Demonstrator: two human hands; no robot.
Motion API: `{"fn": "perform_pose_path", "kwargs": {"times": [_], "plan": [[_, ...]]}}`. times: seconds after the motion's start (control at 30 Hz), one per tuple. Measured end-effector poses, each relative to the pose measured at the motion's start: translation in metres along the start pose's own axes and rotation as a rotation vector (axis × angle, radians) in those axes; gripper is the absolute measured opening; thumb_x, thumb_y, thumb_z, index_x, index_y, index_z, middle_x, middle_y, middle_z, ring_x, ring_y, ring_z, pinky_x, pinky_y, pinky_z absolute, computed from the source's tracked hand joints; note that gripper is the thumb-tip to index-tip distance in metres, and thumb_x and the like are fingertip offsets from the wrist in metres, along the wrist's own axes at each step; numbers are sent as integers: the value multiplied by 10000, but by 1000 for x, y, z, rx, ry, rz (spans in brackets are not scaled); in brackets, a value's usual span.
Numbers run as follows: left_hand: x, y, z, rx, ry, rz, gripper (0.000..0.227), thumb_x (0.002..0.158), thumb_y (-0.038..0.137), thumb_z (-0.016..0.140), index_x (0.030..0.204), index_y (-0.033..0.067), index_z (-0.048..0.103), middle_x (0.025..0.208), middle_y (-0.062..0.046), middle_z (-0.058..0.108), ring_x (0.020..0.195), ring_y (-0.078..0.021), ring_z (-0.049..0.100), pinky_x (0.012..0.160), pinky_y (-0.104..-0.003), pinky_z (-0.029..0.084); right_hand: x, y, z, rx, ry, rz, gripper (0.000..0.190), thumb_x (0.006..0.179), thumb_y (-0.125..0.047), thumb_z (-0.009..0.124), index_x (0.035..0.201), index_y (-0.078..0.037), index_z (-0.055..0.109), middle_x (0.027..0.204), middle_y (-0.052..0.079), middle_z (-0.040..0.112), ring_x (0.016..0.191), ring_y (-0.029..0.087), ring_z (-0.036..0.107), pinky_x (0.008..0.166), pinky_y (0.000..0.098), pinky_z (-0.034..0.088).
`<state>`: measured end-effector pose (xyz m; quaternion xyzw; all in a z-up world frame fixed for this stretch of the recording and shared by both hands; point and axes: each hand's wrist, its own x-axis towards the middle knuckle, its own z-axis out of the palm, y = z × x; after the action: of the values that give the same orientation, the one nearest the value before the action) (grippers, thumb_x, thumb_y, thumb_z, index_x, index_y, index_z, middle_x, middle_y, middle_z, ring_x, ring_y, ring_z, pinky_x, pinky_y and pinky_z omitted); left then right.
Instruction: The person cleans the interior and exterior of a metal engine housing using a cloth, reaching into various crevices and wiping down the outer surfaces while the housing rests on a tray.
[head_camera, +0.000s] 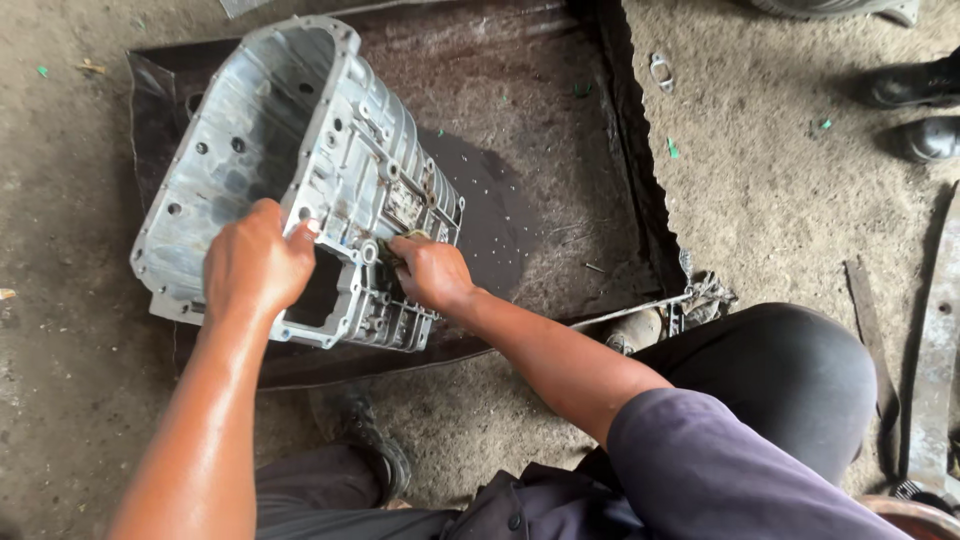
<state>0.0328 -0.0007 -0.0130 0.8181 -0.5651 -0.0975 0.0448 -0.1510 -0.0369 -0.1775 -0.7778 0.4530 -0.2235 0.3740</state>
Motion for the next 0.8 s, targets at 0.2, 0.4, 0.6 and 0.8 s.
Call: {"fn": "perform_pose_path", "kwargs": {"times": [0.2, 0.4, 0.6, 0.8], "plan": [[2, 0, 2, -20, 14, 19, 368, 969, 350, 689, 1004, -15, 660, 936, -310, 709, 920, -508, 676, 808, -571, 520, 11, 17, 21, 248, 135, -27, 377, 810, -108, 648, 1186, -77, 665, 1061, 202, 721, 979, 391, 703, 854, 459, 550], [1, 6, -2, -15, 18, 23, 354, 942, 337, 699, 994, -11, 659, 917, -306, 712, 903, -504, 682, 793, -569, 524, 25, 7, 7, 88, 20, 98, 197, 869, -150, 654, 1047, -76, 691, 930, 193, 727, 879, 409, 693, 784, 477, 532], [-3, 9, -6, -10, -3, 3, 365, 947, 358, 697, 976, -4, 664, 901, -293, 719, 899, -493, 693, 804, -562, 532, 11, -32, -1, 167, 270, -40, 210, 859, -119, 695, 1057, -53, 665, 929, 199, 693, 855, 420, 682, 732, 479, 534], [-5, 15, -6, -59, -8, 9, 352, 944, 337, 684, 974, -13, 654, 909, -290, 722, 895, -484, 702, 798, -557, 539, 24, -45, 8, 150, 490, -398, 233, 855, -18, 630, 1086, -30, 602, 1027, 208, 659, 924, 441, 672, 804, 485, 552]]}}
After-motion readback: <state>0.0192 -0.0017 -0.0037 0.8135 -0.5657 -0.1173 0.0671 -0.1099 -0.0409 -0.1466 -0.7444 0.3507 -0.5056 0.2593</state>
